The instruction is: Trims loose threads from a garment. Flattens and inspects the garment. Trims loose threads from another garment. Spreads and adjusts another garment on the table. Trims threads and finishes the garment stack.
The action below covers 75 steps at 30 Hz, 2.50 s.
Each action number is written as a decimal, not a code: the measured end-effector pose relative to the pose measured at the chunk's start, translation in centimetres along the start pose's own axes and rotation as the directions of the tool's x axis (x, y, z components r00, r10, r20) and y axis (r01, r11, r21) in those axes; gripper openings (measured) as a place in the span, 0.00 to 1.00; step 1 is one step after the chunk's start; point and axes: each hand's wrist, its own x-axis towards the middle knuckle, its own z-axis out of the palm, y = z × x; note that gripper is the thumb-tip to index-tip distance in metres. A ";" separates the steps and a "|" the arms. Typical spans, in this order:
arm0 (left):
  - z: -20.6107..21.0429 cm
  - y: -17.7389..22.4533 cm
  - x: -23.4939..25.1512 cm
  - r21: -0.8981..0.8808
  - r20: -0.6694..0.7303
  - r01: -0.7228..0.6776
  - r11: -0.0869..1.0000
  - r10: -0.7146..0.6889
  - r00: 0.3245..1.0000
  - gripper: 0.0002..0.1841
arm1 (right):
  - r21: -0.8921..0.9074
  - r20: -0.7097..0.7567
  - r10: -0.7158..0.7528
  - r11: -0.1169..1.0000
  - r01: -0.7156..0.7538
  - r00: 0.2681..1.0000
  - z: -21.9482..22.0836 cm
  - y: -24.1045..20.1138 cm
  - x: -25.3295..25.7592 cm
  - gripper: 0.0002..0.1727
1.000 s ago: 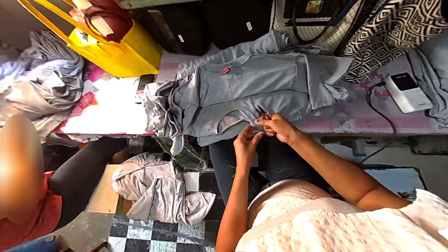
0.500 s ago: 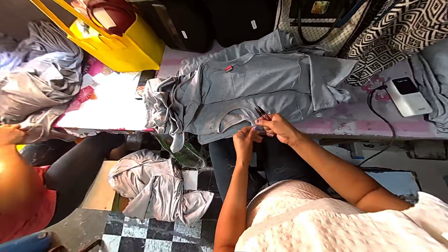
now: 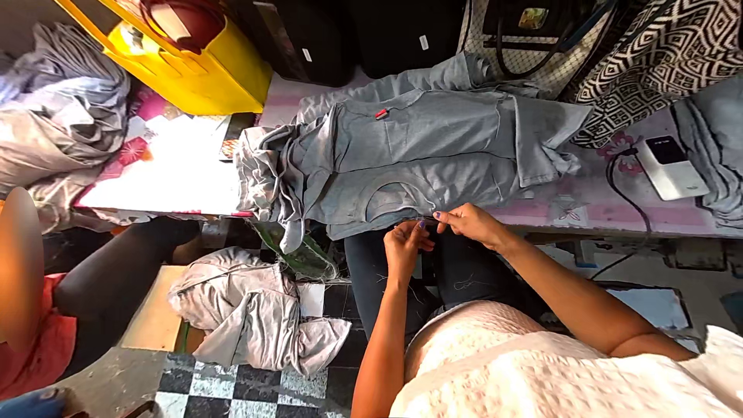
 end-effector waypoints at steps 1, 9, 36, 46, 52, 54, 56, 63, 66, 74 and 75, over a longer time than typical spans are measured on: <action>0.0 0.0 0.0 0.000 -0.001 -0.001 1.000 0.001 1.000 0.07 | 0.004 -0.011 0.000 1.000 0.000 1.000 0.3 -0.1 0.3 0.24; -0.4 -0.3 -0.1 0.051 0.004 -0.010 0.999 0.010 1.000 0.08 | -0.035 -0.062 -0.019 0.999 0.017 0.998 0.8 0.3 0.7 0.23; -19.8 0.2 -2.6 0.713 -0.522 0.425 0.558 0.019 0.853 0.29 | -0.338 -0.230 -0.340 0.906 0.253 0.912 2.4 -2.5 4.0 0.12; -0.6 2.4 2.8 0.254 -0.055 -0.187 0.949 0.207 0.977 0.14 | 0.372 0.014 -0.094 0.924 0.082 0.995 0.6 -2.7 4.2 0.08; 0.8 1.4 2.8 0.254 -0.165 -0.206 0.945 0.252 0.953 0.06 | 0.478 0.066 -0.003 0.878 -0.029 0.998 0.4 -1.8 4.7 0.09; 0.6 0.3 2.5 0.298 -0.183 -0.259 0.919 0.322 0.929 0.06 | 0.505 0.067 0.016 0.862 -0.048 0.998 1.0 -1.4 4.8 0.09; 0.4 -0.6 2.1 0.341 -0.192 -0.312 0.887 0.391 0.900 0.06 | 0.518 0.067 0.016 0.854 -0.049 0.998 1.4 -1.0 4.9 0.08; -0.7 -0.2 1.1 0.067 -0.150 -0.104 0.992 0.113 0.982 0.13 | 0.460 0.046 -0.023 0.888 -0.001 0.999 1.5 -0.8 4.3 0.07; 0.0 0.3 1.5 0.104 -0.136 -0.103 0.989 0.117 0.984 0.12 | 0.391 0.011 -0.040 0.920 0.032 0.999 1.8 -1.1 4.0 0.06; -1.2 -0.3 0.6 0.074 -0.206 -0.006 0.997 0.021 0.978 0.08 | 0.368 -0.063 -0.086 0.924 0.103 0.994 1.9 -0.9 3.7 0.05; -1.3 -0.3 0.5 0.049 -0.193 -0.010 0.999 0.019 0.981 0.09 | 0.369 -0.064 -0.086 0.924 0.103 0.994 1.9 -1.0 3.6 0.04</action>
